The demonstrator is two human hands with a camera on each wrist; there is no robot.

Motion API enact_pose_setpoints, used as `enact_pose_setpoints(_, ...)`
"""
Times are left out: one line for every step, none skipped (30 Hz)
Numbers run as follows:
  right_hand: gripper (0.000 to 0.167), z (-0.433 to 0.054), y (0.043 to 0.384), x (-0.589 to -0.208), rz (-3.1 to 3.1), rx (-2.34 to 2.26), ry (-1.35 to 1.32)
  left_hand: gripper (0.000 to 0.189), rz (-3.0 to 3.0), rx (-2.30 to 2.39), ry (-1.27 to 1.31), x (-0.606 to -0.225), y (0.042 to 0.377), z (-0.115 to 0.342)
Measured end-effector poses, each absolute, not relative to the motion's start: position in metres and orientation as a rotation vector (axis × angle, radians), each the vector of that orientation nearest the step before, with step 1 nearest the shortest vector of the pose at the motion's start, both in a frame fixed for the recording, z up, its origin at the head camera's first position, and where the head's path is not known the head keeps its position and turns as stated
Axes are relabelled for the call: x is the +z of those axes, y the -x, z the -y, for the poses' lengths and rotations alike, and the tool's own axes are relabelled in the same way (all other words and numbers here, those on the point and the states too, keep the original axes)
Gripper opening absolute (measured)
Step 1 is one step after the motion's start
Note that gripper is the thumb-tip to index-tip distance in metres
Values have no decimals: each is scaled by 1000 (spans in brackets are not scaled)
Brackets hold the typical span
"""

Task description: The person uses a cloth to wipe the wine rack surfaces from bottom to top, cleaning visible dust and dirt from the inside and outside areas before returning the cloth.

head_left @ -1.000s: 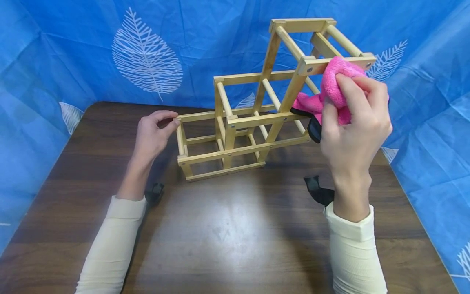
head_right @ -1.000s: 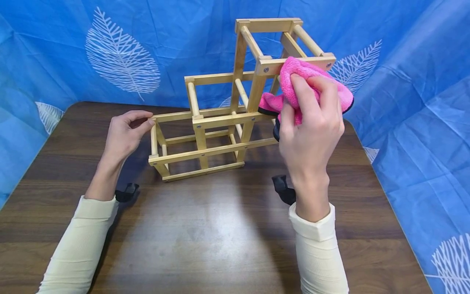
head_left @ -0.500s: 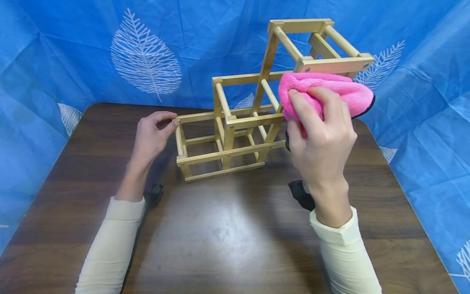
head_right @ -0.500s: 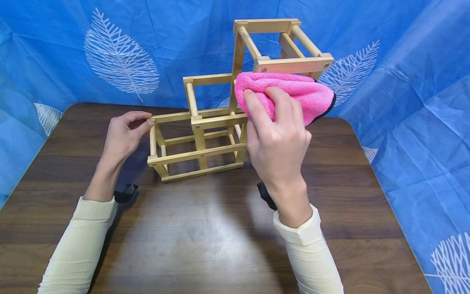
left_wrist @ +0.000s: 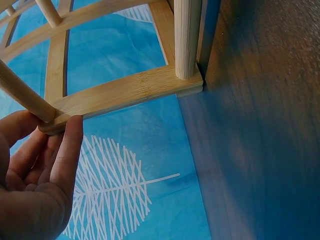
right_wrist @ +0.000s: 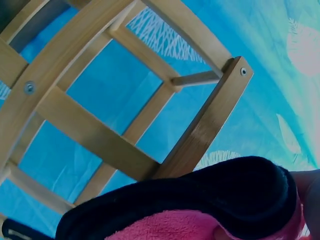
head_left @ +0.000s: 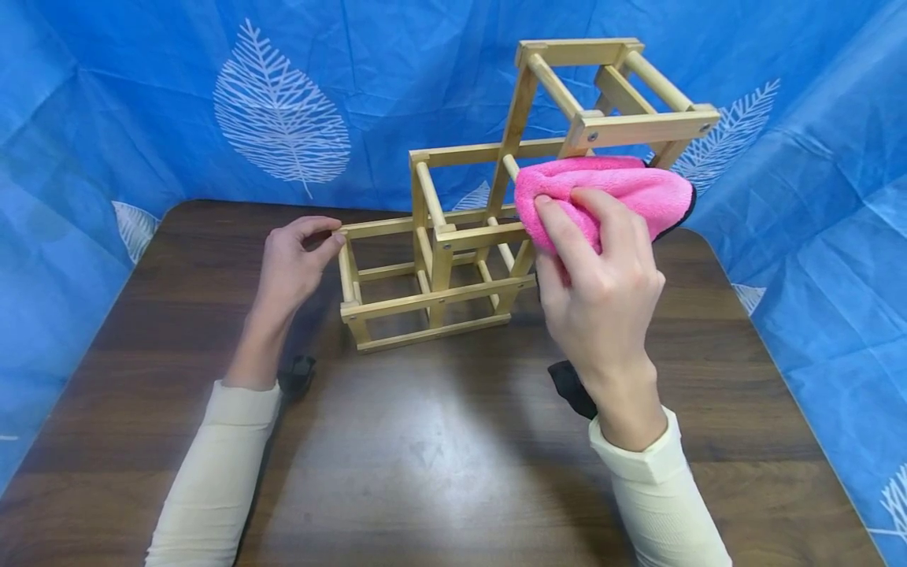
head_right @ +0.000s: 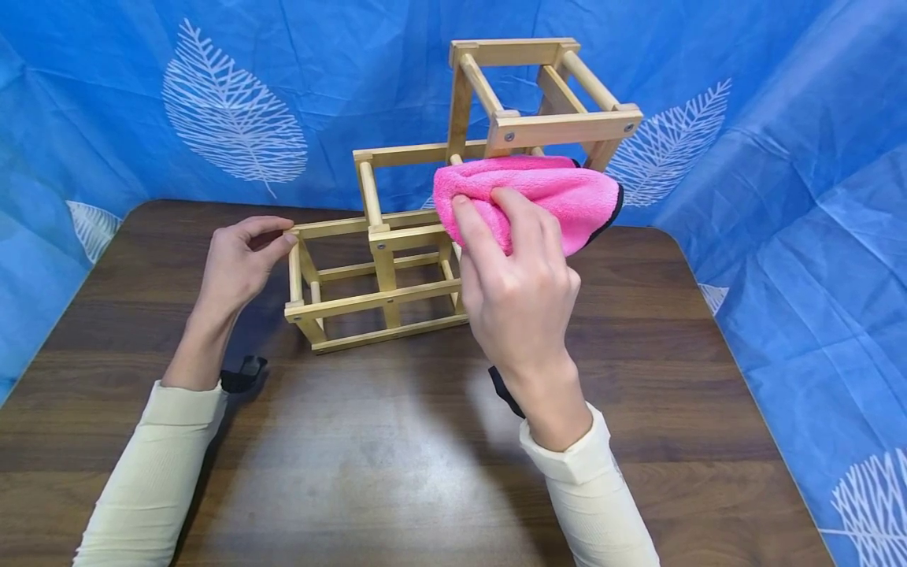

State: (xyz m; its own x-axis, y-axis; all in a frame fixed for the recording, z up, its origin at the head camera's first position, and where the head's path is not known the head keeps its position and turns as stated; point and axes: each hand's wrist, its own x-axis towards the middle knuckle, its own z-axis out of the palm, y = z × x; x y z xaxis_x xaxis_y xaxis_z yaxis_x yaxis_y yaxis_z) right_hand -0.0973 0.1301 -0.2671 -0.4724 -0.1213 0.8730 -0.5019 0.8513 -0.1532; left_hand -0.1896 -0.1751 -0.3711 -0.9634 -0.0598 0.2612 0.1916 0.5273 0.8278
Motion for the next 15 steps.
enact_pose_setpoints(29,-132,97,-268,2047,494,-444,26,2511,-1407,114,-371,189,175)
enact_pose_setpoints(31,-133,96,-268,2059,502,-427,26,2511,-1406,115,-371,189,175)
enact_pose_setpoints(34,-135,96,-269,2075,511,-408,27,2512,-1406,118,-370,189,176)
enact_pose_setpoints(37,-137,96,-270,2094,519,-387,27,2511,-1407,122,-370,189,176)
enact_pose_setpoints(40,-139,95,-271,2116,520,-371,27,2510,-1406,125,-369,189,176)
enact_pose_setpoints(42,-140,95,-272,2140,524,-359,27,2510,-1405,124,-369,189,176)
enact_pose_setpoints(43,-141,95,-274,2157,528,-349,27,2510,-1406,120,-369,189,176)
enact_pose_setpoints(43,-142,95,-275,2163,537,-339,27,2509,-1406,117,-368,189,176)
enact_pose_setpoints(42,-143,95,-277,2156,551,-328,27,2509,-1409,114,-368,189,176)
enact_pose_setpoints(39,-145,95,-278,2141,571,-314,27,2514,-1409,108,-368,189,176)
enact_pose_setpoints(37,-147,95,-278,2116,603,-296,27,2517,-1412,106,-369,188,176)
enact_pose_setpoints(36,-151,95,-278,2078,657,-277,28,2520,-1415,103,-369,188,176)
enact_pose_setpoints(34,-155,95,-277,2035,721,-254,28,2523,-1419,101,-369,188,176)
enact_pose_setpoints(33,-160,94,-275,1986,795,-224,28,2525,-1420,100,-369,188,176)
enact_pose_setpoints(32,-166,93,-273,1935,867,-193,28,2525,-1422,101,-370,188,176)
